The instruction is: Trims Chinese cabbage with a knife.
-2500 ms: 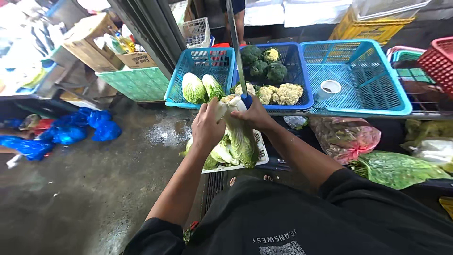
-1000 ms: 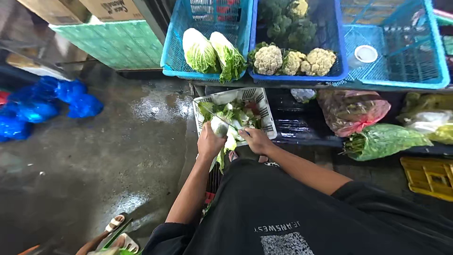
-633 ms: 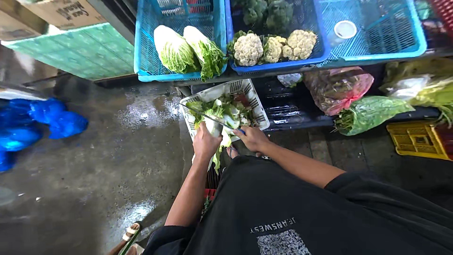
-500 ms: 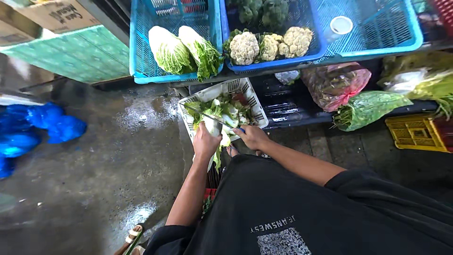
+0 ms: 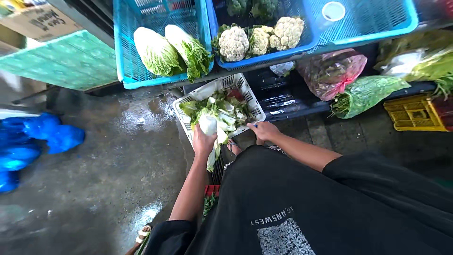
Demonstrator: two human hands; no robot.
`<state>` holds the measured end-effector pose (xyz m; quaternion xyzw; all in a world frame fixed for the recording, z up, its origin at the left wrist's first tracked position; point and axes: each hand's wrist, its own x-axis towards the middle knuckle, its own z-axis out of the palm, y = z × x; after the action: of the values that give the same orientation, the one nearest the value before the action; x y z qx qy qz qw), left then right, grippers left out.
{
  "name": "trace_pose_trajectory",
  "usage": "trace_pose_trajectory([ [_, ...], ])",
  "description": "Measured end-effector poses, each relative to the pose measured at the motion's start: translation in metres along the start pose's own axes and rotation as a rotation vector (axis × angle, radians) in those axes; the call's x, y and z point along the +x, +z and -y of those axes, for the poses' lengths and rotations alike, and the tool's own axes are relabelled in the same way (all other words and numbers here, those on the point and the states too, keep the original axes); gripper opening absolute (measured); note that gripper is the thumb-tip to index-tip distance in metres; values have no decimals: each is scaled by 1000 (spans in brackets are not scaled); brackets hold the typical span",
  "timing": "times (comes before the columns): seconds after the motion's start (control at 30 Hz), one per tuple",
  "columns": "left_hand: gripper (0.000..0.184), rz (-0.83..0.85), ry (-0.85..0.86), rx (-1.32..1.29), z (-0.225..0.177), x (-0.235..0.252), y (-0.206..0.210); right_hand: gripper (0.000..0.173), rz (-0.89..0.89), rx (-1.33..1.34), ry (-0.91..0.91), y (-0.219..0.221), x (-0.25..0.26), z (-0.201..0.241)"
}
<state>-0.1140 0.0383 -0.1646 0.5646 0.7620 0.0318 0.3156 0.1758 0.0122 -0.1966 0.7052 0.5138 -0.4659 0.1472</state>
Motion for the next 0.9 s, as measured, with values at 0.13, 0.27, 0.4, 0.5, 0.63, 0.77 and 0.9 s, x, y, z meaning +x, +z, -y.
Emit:
trace_pose_trajectory([
  [0.13,94,-14,34,-78,1,8,-15,88,-5,48,-6,-2,-3,-2],
  [0.27,94,17,89,-126,-5,17,-20,82,-22,90,-135,-11,-16,34],
  [0.4,97,5,150,-96,-9,14,-20,78,-51,173,-238,-24,-24,56],
  [0.5,96,-15,176,-70,-13,9,-20,74,-76,165,-285,-37,-28,61],
  [0.63,98,-28,146,-41,-23,6,-18,74,-89,91,-350,-44,-28,62],
  [0.77,97,-59,109,-35,-37,2,-15,75,-74,42,-330,-48,-20,51],
  [0.9,97,-114,73,-221,-51,-9,-25,83,-31,69,-157,-44,16,4],
])
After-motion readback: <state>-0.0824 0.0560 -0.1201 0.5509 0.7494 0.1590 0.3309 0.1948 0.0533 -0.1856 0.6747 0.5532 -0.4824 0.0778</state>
